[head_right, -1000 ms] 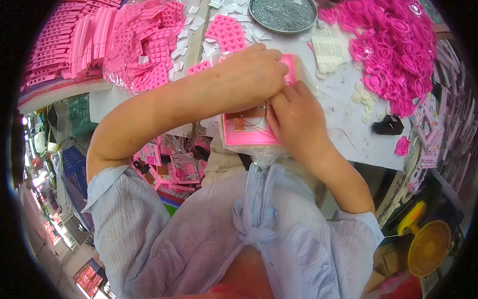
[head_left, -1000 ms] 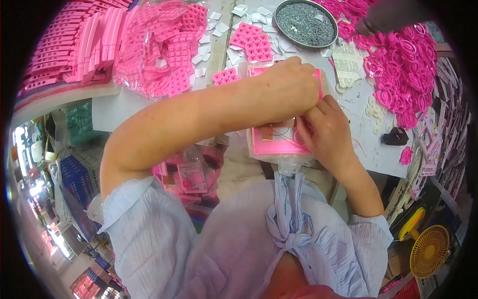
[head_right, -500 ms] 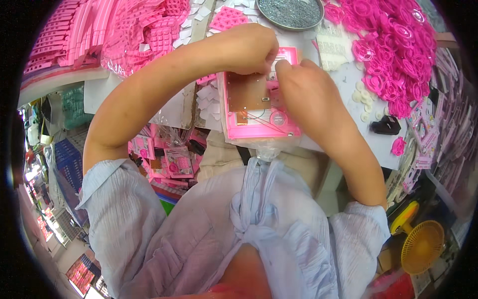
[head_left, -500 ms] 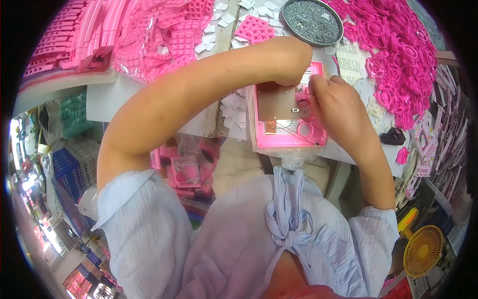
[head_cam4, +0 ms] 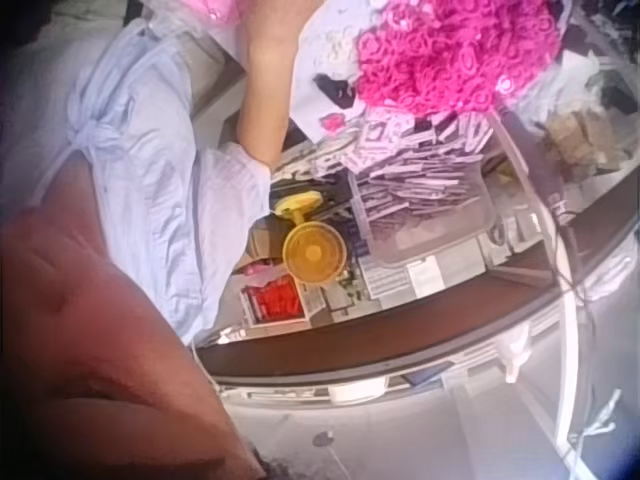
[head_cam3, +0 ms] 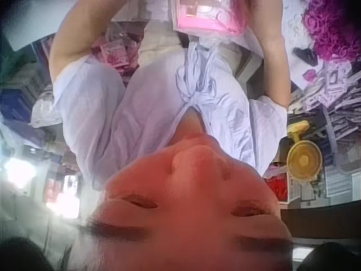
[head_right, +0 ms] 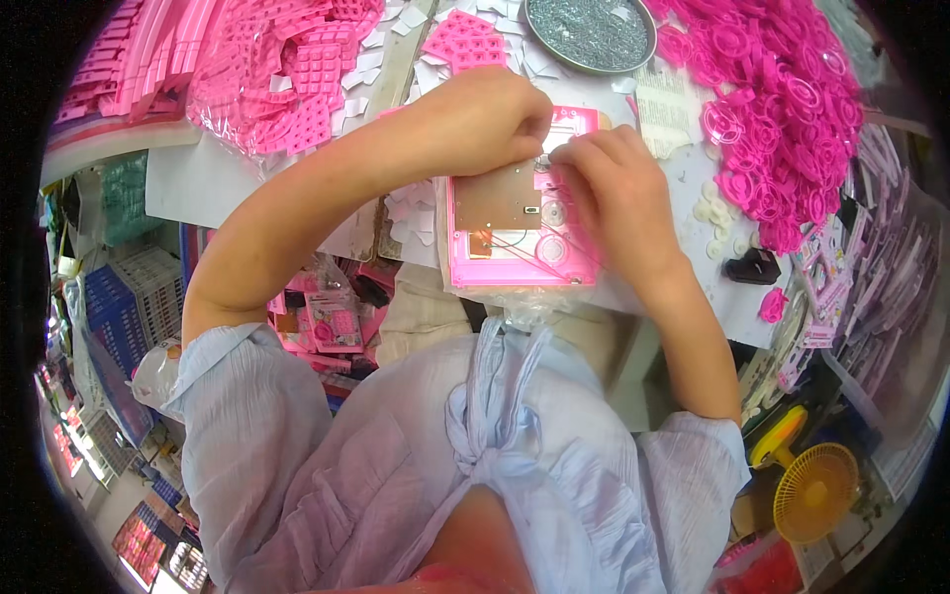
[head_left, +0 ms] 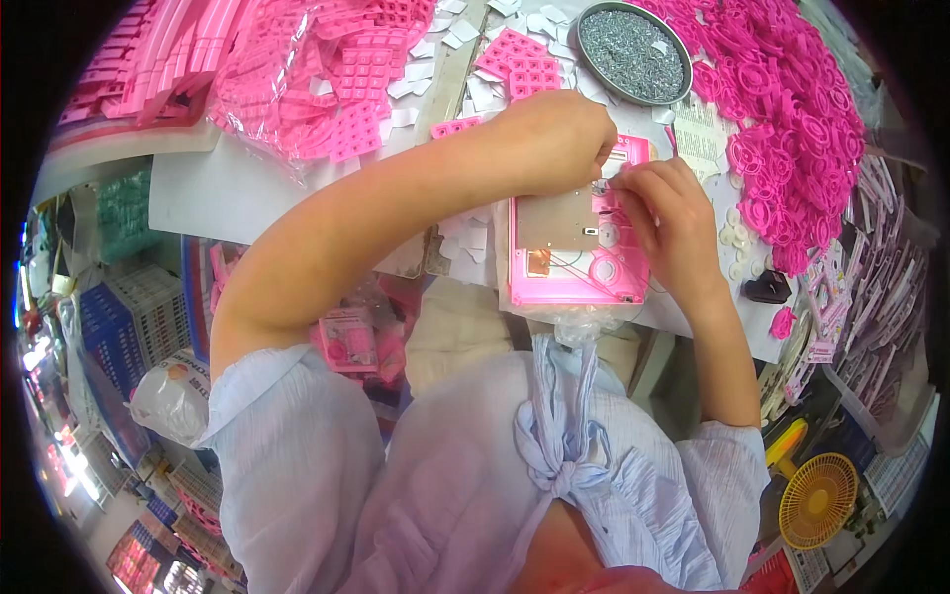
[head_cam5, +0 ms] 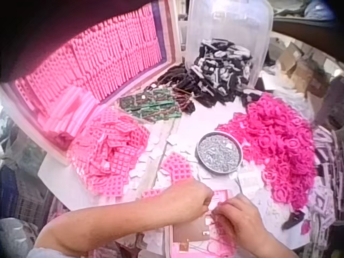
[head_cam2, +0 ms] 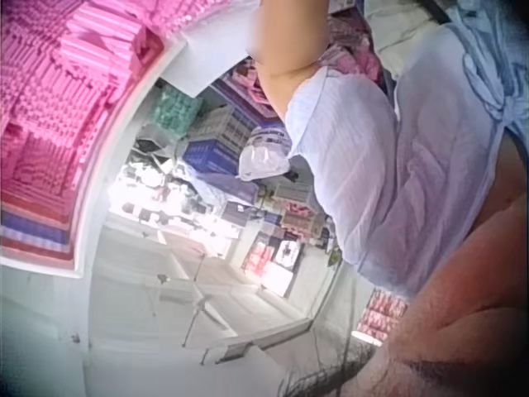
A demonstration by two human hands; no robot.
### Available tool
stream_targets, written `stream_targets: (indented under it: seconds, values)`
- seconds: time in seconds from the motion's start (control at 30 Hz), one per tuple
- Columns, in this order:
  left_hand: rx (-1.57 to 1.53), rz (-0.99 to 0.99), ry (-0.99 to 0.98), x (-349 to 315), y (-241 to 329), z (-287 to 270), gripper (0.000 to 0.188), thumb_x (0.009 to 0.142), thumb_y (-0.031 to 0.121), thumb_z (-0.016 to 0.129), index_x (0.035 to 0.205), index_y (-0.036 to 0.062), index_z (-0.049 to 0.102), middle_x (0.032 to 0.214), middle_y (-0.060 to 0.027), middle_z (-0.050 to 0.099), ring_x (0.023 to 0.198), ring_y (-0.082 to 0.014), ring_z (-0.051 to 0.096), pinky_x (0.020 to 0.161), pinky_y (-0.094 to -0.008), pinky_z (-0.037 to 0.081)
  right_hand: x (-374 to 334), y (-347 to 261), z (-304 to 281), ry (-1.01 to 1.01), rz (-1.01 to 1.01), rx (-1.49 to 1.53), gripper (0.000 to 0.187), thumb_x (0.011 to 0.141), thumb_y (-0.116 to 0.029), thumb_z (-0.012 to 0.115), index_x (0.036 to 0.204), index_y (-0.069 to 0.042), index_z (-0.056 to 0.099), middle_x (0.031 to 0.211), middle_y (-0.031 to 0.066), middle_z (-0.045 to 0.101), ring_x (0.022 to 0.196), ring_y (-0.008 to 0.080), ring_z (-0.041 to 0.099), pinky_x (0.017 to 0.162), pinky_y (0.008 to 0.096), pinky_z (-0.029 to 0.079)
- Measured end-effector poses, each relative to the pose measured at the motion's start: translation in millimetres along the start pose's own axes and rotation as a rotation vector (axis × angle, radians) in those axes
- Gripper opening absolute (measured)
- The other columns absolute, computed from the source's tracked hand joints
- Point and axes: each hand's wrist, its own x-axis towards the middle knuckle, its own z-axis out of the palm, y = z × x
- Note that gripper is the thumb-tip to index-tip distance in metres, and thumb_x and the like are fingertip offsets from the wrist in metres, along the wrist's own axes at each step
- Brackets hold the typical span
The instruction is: The recorder is assembling the internal and external components of a pink toy cash register at a workbench.
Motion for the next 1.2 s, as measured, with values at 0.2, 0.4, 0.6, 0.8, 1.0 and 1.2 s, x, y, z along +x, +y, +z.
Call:
stream_targets:
  seconds: [0.2,0.4,0.6,0.8,1.0,1.2]
  values:
    - [-0.022,0.005,0.052,-2,-4,7,0.013,0.079,0.015,0.068,0.083,0.0034,0.071,0.078,-0.0172,0.069,0.079,-0.0373,0.067,0.073,-0.0472,0.052,0,0,8,0.012,0.042,0.017,0.015,0.078,-0.003,0.076,0.091,-0.003,0.068,0.105,0.0102,0.066,0.098,0.0320,0.057,0.084,0.0411,0.049]
    - [-0.014,-0.012,0.051,-4,-3,7,0.014,0.079,0.016,0.068,0.083,0.0035,0.071,0.078,-0.0172,0.069,0.079,-0.0371,0.067,0.073,-0.0470,0.052,7,-2,6,-0.071,0.157,0.015,0.012,0.078,-0.006,0.077,0.088,-0.002,0.070,0.112,0.0096,0.064,0.108,0.0332,0.052,0.094,0.0413,0.045]
    - [-0.004,-0.032,0.013,-1,0,7,0.013,0.079,0.017,0.068,0.082,0.0045,0.071,0.078,-0.0162,0.069,0.080,-0.0361,0.068,0.074,-0.0469,0.052,0,1,-7,-0.082,-0.084,-0.104,0.018,0.076,-0.007,0.076,0.094,-0.007,0.073,0.111,0.0084,0.064,0.104,0.0335,0.053,0.090,0.0416,0.048]
    - [0.024,-0.040,0.015,-2,1,6,0.013,0.079,0.017,0.068,0.083,0.0047,0.071,0.080,-0.0151,0.069,0.082,-0.0340,0.068,0.075,-0.0460,0.053,6,-1,-18,-0.236,-0.216,-0.121,0.024,0.075,-0.010,0.076,0.099,-0.009,0.076,0.111,0.0056,0.066,0.101,0.0316,0.055,0.086,0.0403,0.050]
    - [0.050,-0.104,-0.065,3,5,2,0.014,0.079,0.017,0.068,0.085,0.0043,0.072,0.081,-0.0159,0.071,0.081,-0.0346,0.069,0.075,-0.0461,0.054,19,22,-29,-0.377,-0.167,0.107,0.021,0.077,-0.011,0.075,0.097,-0.009,0.078,0.107,0.0053,0.067,0.100,0.0305,0.056,0.083,0.0402,0.052]
    - [0.021,-0.034,-0.065,1,4,-1,0.013,0.080,0.015,0.066,0.084,0.0034,0.072,0.079,-0.0174,0.070,0.081,-0.0356,0.069,0.075,-0.0471,0.054,3,1,-13,-0.231,-0.216,-0.132,0.017,0.078,-0.013,0.074,0.095,-0.008,0.077,0.104,0.0051,0.067,0.100,0.0292,0.056,0.084,0.0396,0.052]
